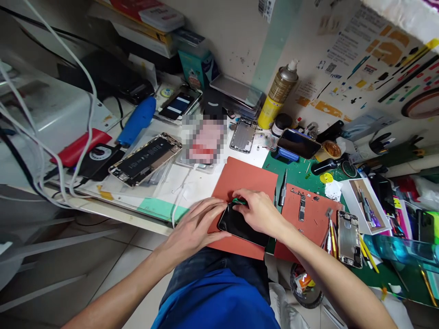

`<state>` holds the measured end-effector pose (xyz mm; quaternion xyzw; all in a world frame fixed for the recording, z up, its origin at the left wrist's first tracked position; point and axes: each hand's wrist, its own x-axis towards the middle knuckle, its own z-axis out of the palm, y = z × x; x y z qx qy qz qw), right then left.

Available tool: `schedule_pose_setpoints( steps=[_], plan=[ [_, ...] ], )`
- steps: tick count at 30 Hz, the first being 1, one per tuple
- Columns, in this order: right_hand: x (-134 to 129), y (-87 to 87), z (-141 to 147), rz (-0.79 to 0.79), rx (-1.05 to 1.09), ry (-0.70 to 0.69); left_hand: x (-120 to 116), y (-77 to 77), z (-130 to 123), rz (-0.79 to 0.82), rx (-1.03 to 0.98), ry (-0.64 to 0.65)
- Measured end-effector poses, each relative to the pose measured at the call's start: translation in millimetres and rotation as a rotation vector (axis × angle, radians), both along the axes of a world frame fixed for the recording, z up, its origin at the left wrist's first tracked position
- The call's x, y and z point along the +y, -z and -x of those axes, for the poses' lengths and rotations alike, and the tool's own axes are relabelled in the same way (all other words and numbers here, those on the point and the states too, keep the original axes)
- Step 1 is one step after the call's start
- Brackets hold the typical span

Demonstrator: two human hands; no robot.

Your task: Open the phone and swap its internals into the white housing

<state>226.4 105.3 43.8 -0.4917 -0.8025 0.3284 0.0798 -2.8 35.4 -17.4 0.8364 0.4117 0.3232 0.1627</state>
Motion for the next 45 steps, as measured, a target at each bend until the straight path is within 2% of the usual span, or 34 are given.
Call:
schedule_pose_setpoints(
  steps=[7,10,14,18,23,26,29,33,41,45],
  plan=[
    [2.2,0.2,-4.5,0.058,0.121,-0.015,-6.0,0.6,-3.3,-0.046,0.043,-0.023],
    [0.0,0.7,-6.3,0.094,0.175,0.006,-11.2,3.8,-7.7,-0.049,-0.001,-0.066],
    [-5.7,3.0,-12.1,0.062,0.244,0.086,-18.3,5.9,-18.7,-0.011,-0.048,-0.138],
    [-16.7,-6.7,-13.0,-0.062,0.317,0.167,-20.8,-0.7,-27.4,0.104,-0.182,-0.215],
    [-38.3,-28.5,-6.5,-0.33,0.455,0.205,-14.9,-21.3,-28.5,0.205,-0.333,-0.315],
    [-49.7,-33.0,-4.5,-0.408,0.495,0.204,-12.8,-29.0,-37.5,0.257,-0.495,-0.334],
    [-58.2,-34.2,-4.7,-0.449,0.478,0.17,-15.7,-30.2,-59.6,0.307,-0.668,-0.339],
    [-66.6,-38.1,-8.8,-0.507,0.407,0.134,-19.8,-29.8,-91.5,0.251,-0.788,-0.406],
    [-75.7,-38.7,-29.5,-0.739,0.224,0.147,-15.7,-33.7,-118.4,0.168,-0.794,-0.469],
    [-79.6,-42.6,-39.1,-0.751,0.16,0.121,-17.2,-32.3,-126.3,0.129,-0.765,-0.461]
  ],
)
